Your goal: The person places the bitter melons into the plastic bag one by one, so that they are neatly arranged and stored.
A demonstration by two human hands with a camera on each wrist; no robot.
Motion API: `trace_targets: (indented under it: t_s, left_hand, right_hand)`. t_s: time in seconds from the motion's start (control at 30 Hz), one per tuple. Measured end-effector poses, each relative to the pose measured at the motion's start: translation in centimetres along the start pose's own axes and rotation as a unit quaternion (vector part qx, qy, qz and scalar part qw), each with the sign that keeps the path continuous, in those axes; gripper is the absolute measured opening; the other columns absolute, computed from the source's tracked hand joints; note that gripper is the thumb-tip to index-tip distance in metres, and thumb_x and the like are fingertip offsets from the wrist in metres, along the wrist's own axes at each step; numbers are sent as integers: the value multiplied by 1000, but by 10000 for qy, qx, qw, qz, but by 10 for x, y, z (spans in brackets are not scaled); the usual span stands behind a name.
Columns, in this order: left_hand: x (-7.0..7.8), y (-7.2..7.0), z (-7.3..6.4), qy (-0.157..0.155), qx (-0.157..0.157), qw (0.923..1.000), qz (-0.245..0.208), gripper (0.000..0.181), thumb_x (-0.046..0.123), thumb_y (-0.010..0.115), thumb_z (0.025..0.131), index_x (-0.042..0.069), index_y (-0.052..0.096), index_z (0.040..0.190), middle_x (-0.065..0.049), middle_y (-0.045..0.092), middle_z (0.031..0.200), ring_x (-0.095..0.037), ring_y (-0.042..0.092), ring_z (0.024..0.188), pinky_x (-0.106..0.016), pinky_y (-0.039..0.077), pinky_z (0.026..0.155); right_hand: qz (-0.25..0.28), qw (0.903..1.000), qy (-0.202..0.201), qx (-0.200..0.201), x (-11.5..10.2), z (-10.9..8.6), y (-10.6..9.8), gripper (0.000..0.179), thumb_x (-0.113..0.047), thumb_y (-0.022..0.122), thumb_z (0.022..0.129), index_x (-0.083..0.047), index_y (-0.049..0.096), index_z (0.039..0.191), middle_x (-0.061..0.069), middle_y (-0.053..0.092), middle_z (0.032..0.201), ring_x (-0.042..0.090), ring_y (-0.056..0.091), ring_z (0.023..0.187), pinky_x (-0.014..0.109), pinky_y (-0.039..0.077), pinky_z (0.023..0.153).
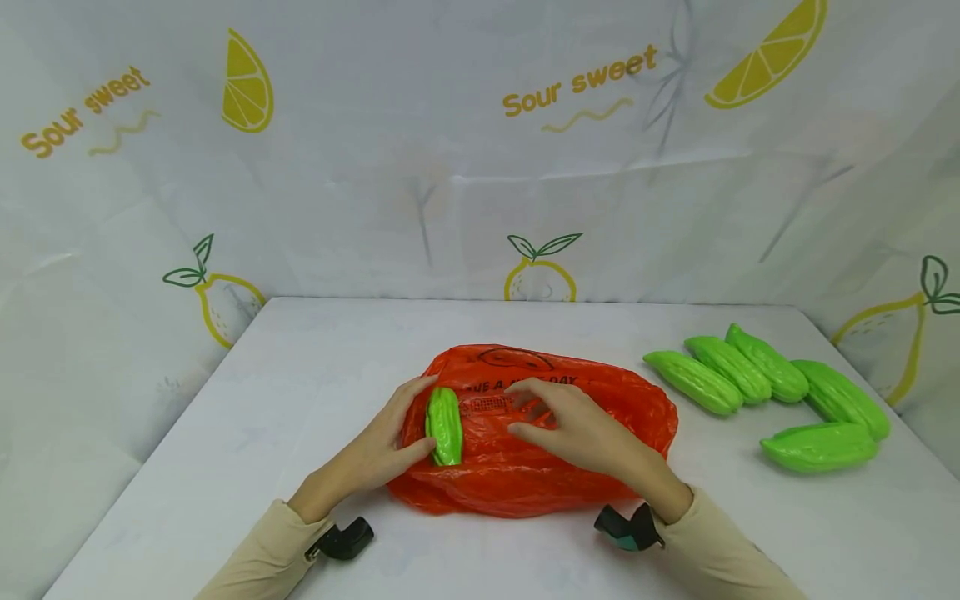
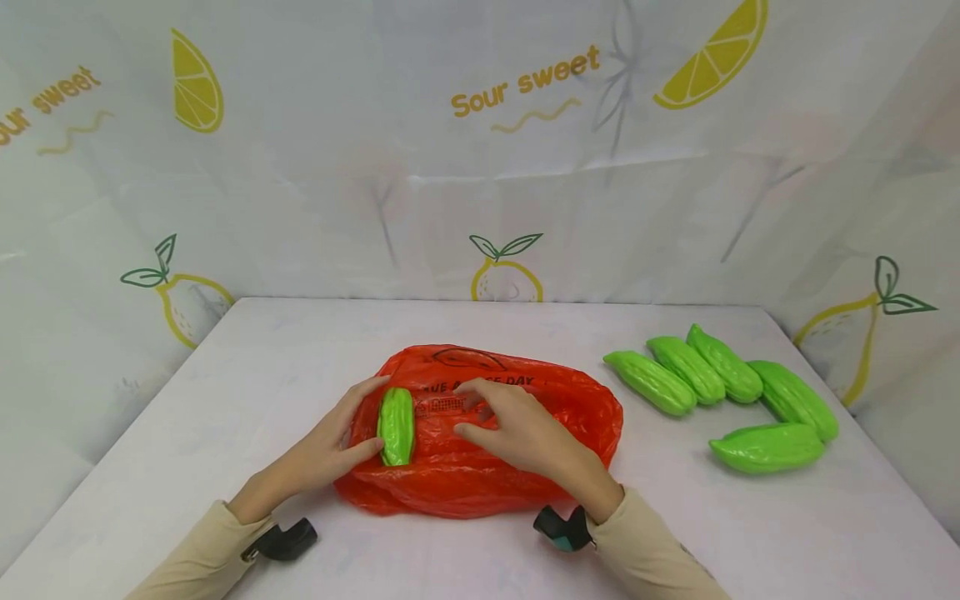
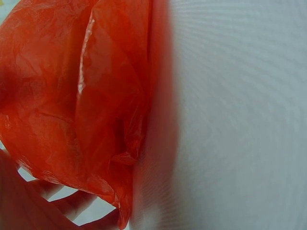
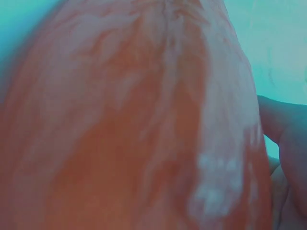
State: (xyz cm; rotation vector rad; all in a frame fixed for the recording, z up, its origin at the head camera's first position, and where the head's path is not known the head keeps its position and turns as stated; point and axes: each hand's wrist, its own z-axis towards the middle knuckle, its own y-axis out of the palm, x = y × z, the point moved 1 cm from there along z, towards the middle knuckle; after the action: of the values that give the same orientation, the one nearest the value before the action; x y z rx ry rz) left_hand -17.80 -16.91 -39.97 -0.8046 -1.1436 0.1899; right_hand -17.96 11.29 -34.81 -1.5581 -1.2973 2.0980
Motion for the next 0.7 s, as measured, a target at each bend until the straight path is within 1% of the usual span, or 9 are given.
trace_targets:
  t_s: [0.17, 0.27, 0.47, 0.53, 0.7]
  left_hand:
    - [0, 0, 0, -7, -8, 10000, 9, 76, 14, 64, 90, 17, 25, 155, -8, 28, 160, -30, 27, 149, -60, 28, 117]
    - [0, 0, 0, -10, -22, 10000, 1, 76, 14, 64, 90, 17, 25, 155, -7, 28, 159, -30, 27, 149, -60, 28, 117]
    - [1, -1, 0, -1, -42, 10000, 2, 76, 14, 64, 90, 16, 25, 155, -6, 28, 159, -29, 29, 148, -60, 29, 116]
    - [1, -1, 0, -2, -45, 10000, 11, 76, 14, 64, 90, 16, 25, 155, -6, 29, 159, -29, 29, 148, -60, 30, 116]
    - [1, 0, 0, -10, -46, 10000, 15, 75, 14, 64, 90, 15, 25, 155, -7, 29, 159, -30, 29, 148, -60, 30, 116]
  right_hand:
    - [-56, 9996, -271, -45, 4, -3, -8, 45, -32, 69, 93, -13, 57, 132, 3, 67, 120, 21, 66, 106, 42, 56, 91]
    - [-41, 9994, -337, 19, 5, -4, -16, 44, -30, 69, 93, -14, 57, 132, 2, 67, 120, 21, 66, 107, 42, 56, 91]
    - [-116, 9990, -366, 248, 10, -10, -33, 42, -28, 69, 94, -16, 56, 132, -3, 66, 117, 15, 66, 104, 41, 56, 90]
    - [-101, 9988, -357, 308, 12, -12, -38, 42, -28, 69, 94, -15, 56, 132, -2, 66, 116, 14, 67, 103, 41, 56, 89]
    - [-135, 9982, -338, 477, 13, -16, -51, 44, -24, 69, 94, -11, 55, 134, 3, 67, 118, 18, 68, 104, 44, 56, 89]
